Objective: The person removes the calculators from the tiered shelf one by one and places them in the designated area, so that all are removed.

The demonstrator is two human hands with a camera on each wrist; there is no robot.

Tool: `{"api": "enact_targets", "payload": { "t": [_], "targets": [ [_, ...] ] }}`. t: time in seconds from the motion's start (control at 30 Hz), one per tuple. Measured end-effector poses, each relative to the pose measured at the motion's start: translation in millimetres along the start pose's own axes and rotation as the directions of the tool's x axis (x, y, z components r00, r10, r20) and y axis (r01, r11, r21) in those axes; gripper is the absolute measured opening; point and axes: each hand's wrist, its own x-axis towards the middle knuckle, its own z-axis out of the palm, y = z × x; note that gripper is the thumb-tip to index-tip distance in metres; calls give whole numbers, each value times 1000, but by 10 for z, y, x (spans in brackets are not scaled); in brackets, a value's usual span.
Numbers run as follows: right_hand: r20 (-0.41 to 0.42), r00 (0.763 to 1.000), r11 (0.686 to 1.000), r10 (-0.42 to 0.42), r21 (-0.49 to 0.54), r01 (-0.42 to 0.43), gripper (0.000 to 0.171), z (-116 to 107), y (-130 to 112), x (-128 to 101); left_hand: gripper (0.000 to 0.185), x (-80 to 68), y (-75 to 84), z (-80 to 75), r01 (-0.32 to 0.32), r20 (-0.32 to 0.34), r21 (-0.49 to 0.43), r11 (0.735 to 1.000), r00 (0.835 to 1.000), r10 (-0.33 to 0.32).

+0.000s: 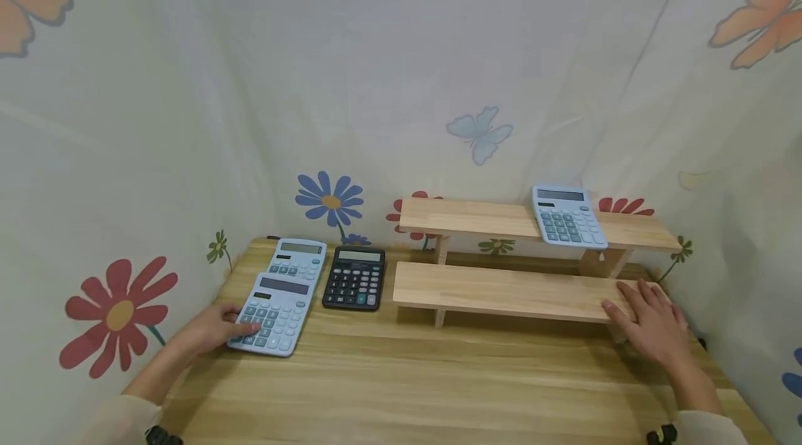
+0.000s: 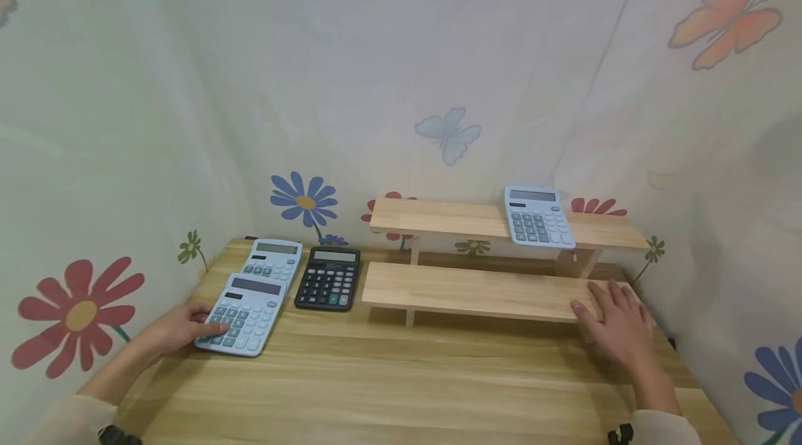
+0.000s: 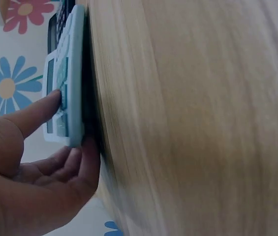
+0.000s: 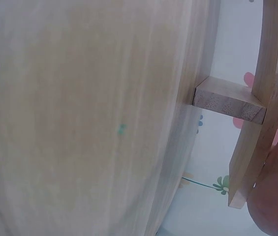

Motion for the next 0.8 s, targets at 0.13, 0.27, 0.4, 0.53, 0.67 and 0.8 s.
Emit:
{"api": "enact_targets", "payload": {
  "t": [0.13,0.27,0.4,0.53,0.67,0.8],
  "targets": [
    [-8,1000,1000,-6,11,6,79,12,12,-3,88,-21,10,-7,-23,-53,74,997,998,27],
    [-8,1000,1000,-12,16,12,78,21,26,-9,84,-45,9,8,-16,-69,93,996,997,22],
    [-7,1000,1000,-11,18,11,78,22,31,-10,81,-64,33,24,-17,-86,88,996,996,24],
    [-10,1000,1000,-12,16,12,78,24,32,-7,76,-79,49,32,-23,-100,90,996,994,32],
    [-12,1000,1000,-14,15,14,78,29,36,-5,75,-79,34,36,-29,-100,102,994,994,39],
    [-5,1000,1000,-13,15,13,78,33,42,-7,78,-90,108,13,-49,-110,119,992,992,62]
  ]
}}
